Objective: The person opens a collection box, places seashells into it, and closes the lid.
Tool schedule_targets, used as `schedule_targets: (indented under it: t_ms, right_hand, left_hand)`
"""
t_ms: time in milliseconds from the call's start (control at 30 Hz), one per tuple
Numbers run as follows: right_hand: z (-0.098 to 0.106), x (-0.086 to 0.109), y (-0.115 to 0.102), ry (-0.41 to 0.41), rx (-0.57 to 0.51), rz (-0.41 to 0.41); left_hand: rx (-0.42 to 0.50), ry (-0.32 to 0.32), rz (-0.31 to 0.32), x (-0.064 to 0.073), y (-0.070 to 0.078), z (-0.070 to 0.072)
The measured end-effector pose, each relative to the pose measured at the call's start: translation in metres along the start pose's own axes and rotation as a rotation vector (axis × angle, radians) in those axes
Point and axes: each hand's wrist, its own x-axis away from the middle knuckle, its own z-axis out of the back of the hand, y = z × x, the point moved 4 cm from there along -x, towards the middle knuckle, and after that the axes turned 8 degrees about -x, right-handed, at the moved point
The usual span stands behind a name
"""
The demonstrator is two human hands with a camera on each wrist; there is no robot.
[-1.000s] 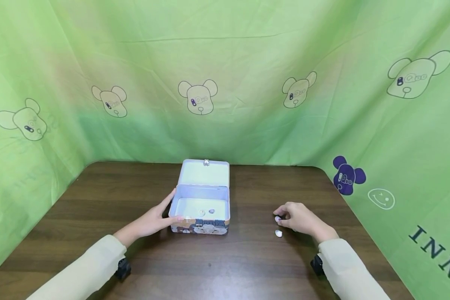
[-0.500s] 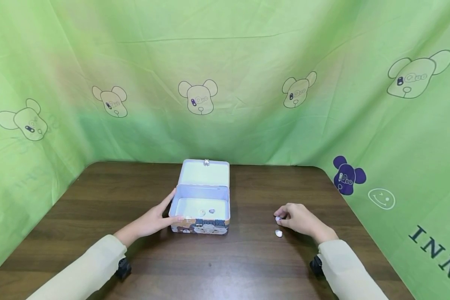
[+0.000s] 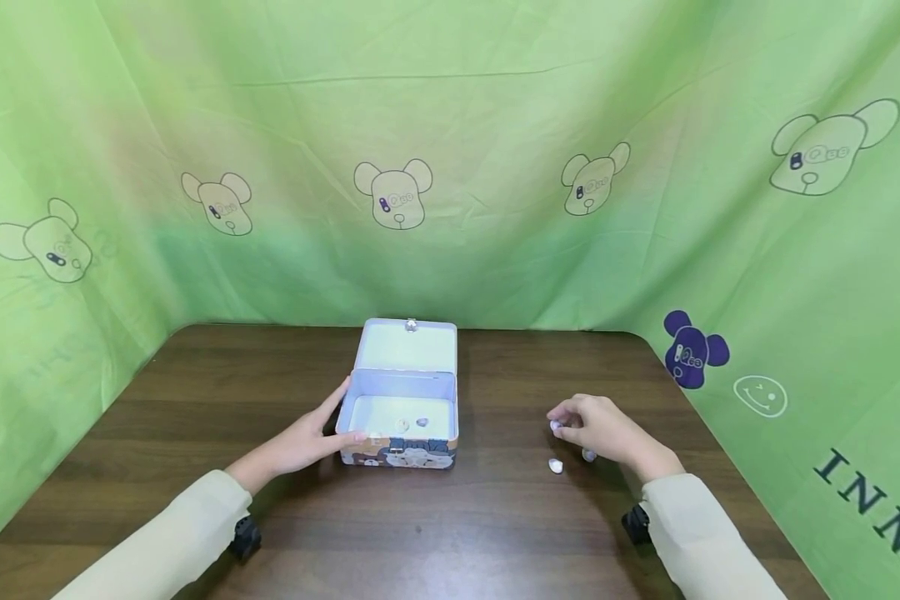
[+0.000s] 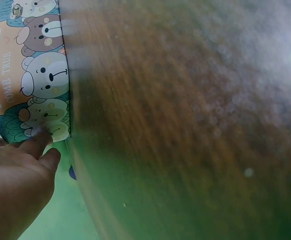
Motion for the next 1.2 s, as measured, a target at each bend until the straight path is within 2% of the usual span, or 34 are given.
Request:
schedule_targets:
  t_ms: [133,367,600,867,1200]
  right_hand:
    - [0.006,-0.004,-0.008,0.019,0.046,0.049]
    - [0.01,-0.009,-0.026,0.044,0.025,0.122]
    - [0.009,-0.019,-0.044,0.014,-0.01,0.147]
    - [-0.003,-0.039,-0.066,0.003,0.017,0.211]
    - [-0.026,-0.067,-0.092,-0.028,-0.041,0.272]
  left_hand:
    - [-0.012,0.0,0.012,0.0,-0.002,0.0]
    - [-0.024,-0.003,0.012,-0.002,-0.002,0.0]
    - [-0.018,-0.007,0.013,-0.002,-0.002,0.0]
    - [-0.027,-0.005,0.021,-0.001,-0.001,0.0]
    - [-0.03,-0.003,0.023,0.0,0.0,0.0]
